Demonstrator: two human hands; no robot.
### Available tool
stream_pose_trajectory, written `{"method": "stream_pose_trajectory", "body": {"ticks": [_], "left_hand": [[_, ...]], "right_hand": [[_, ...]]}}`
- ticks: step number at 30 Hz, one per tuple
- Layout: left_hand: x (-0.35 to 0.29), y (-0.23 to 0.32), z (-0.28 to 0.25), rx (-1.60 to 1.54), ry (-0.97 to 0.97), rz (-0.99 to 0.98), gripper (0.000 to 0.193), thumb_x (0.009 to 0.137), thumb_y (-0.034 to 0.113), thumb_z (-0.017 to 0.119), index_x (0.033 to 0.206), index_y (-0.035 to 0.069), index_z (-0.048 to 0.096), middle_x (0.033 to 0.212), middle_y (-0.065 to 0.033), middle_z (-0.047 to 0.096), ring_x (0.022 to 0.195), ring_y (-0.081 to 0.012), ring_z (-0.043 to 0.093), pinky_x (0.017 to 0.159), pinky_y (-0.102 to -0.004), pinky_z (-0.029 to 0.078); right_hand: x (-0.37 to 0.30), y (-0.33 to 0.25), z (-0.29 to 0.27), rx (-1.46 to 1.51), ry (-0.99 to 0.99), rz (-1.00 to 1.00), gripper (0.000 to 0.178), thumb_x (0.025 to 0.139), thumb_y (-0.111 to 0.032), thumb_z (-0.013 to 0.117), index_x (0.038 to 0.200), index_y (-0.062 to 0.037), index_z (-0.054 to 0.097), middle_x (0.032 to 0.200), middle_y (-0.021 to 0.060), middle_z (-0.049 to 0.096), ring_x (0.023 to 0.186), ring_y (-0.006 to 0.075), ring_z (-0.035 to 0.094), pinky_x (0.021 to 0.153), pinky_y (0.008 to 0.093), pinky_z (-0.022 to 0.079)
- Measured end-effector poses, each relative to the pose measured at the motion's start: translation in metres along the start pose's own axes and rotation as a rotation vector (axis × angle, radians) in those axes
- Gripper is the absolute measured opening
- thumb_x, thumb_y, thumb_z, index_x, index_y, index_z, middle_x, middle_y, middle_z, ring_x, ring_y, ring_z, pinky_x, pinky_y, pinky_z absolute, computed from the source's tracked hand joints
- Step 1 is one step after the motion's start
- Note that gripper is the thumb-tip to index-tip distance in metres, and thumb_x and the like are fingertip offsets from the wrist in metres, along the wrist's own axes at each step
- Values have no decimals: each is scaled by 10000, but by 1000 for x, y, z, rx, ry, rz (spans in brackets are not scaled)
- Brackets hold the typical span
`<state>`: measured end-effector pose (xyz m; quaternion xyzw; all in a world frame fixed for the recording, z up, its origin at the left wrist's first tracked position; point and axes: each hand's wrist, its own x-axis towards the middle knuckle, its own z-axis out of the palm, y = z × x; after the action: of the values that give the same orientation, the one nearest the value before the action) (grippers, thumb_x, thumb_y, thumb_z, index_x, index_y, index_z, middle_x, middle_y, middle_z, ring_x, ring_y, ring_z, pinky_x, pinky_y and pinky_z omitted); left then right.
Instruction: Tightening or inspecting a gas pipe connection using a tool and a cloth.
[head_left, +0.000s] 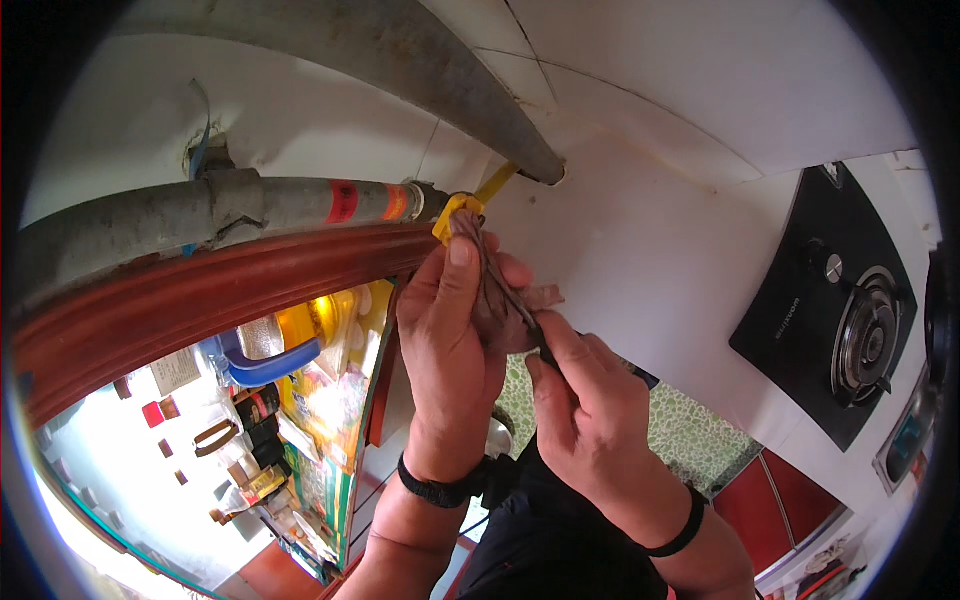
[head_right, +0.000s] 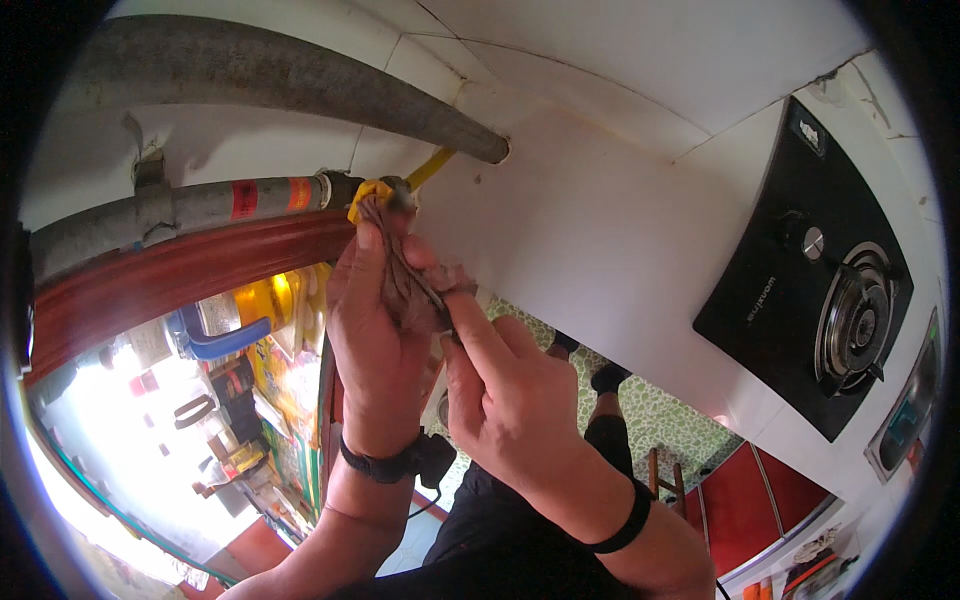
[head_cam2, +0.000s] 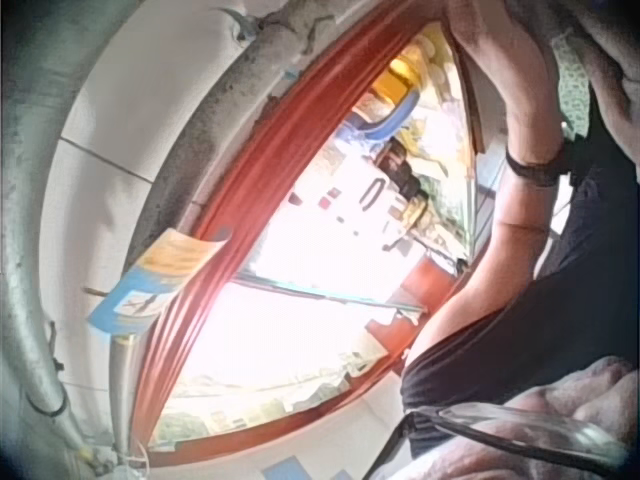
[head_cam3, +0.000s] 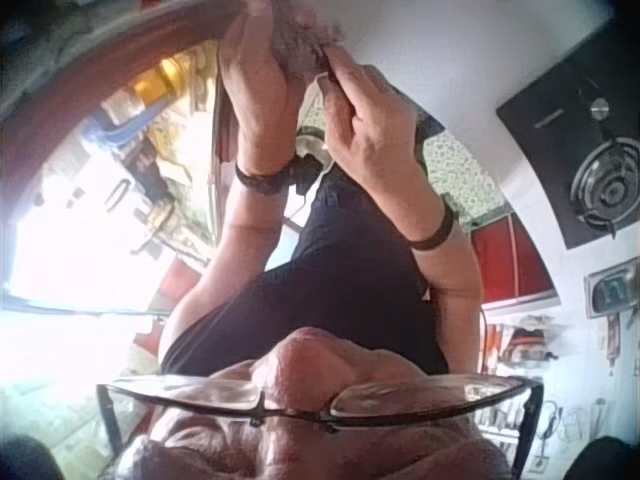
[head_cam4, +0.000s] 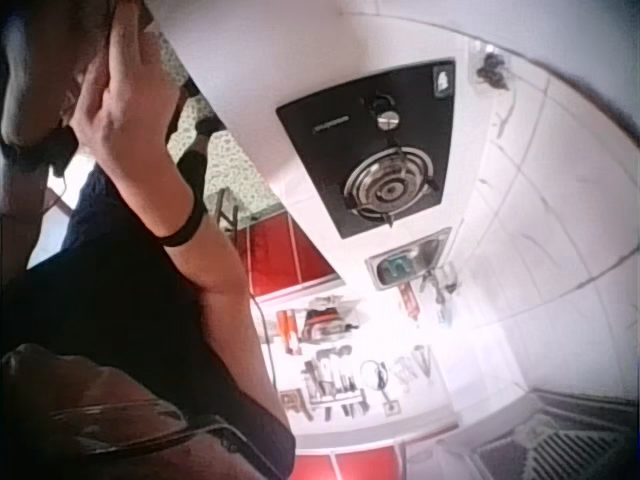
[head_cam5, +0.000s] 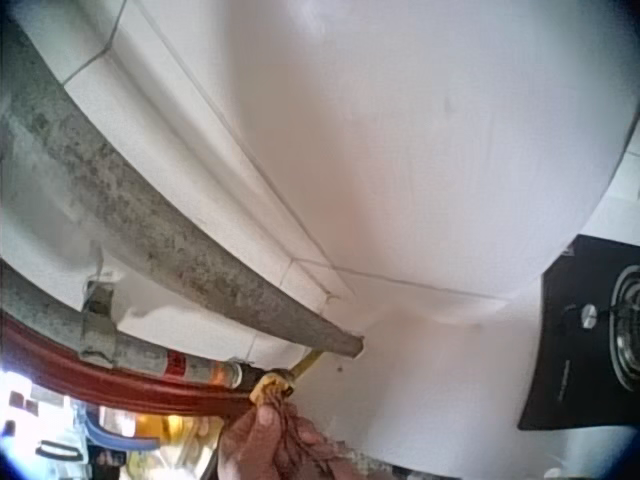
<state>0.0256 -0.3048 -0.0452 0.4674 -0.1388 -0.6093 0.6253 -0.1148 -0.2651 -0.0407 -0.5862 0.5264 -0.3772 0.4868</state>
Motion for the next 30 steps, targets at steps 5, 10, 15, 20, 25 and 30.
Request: {"method": "stream_pose_trajectory", "body": {"ticks": [5, 10, 15, 20, 25, 30], "left_hand": [[-8, -1, -4, 20, -7, 51, 305, 1102, 276, 545, 1134, -19, 618, 891, -123, 710, 766, -267, 753, 728, -382, 637], [-2, 4, 0, 51, -13, -3, 301, 1099, 279, 552, 1149, -13, 610, 871, -119, 709, 771, -270, 757, 720, -369, 635], [-5, 1, 5, 82, 16, 24, 293, 1103, 270, 543, 1145, -11, 617, 864, -116, 709, 745, -227, 731, 706, -352, 629], [-4, 4, -5, 99, 16, 42, 283, 1106, 261, 535, 1135, -7, 623, 876, -110, 709, 724, -192, 703, 737, -368, 630], [-2, 5, 1, 47, -26, 5, 278, 1109, 258, 527, 1136, -4, 618, 883, -109, 711, 722, -195, 706, 761, -372, 629], [-5, 2, -12, -24, -64, 27, 280, 1107, 265, 530, 1127, -1, 614, 879, -109, 718, 725, -207, 723, 753, -379, 631]], "right_hand": [[-7, 5, -3, -17, -53, -38, 417, 924, 29, 667, 1338, 40, 612, 836, 165, 630, 669, 286, 622, 615, 342, 504], [-3, 2, -2, 0, -24, -32, 409, 929, 27, 662, 1334, 41, 613, 844, 165, 637, 664, 293, 620, 611, 347, 500], [-3, 1, -6, -16, -13, -20, 400, 934, 20, 659, 1331, 37, 613, 851, 166, 640, 662, 295, 622, 608, 361, 503], [-6, -1, -4, -49, -54, -33, 404, 940, 16, 665, 1341, 25, 615, 852, 170, 640, 665, 288, 625, 617, 370, 507], [-6, -9, -6, -67, -45, 4, 420, 934, 9, 679, 1349, 17, 616, 842, 167, 640, 651, 292, 633, 593, 367, 503], [-11, -12, -4, -119, -42, -12, 426, 932, 10, 677, 1353, 14, 613, 832, 159, 638, 628, 292, 629, 566, 363, 498]]}}
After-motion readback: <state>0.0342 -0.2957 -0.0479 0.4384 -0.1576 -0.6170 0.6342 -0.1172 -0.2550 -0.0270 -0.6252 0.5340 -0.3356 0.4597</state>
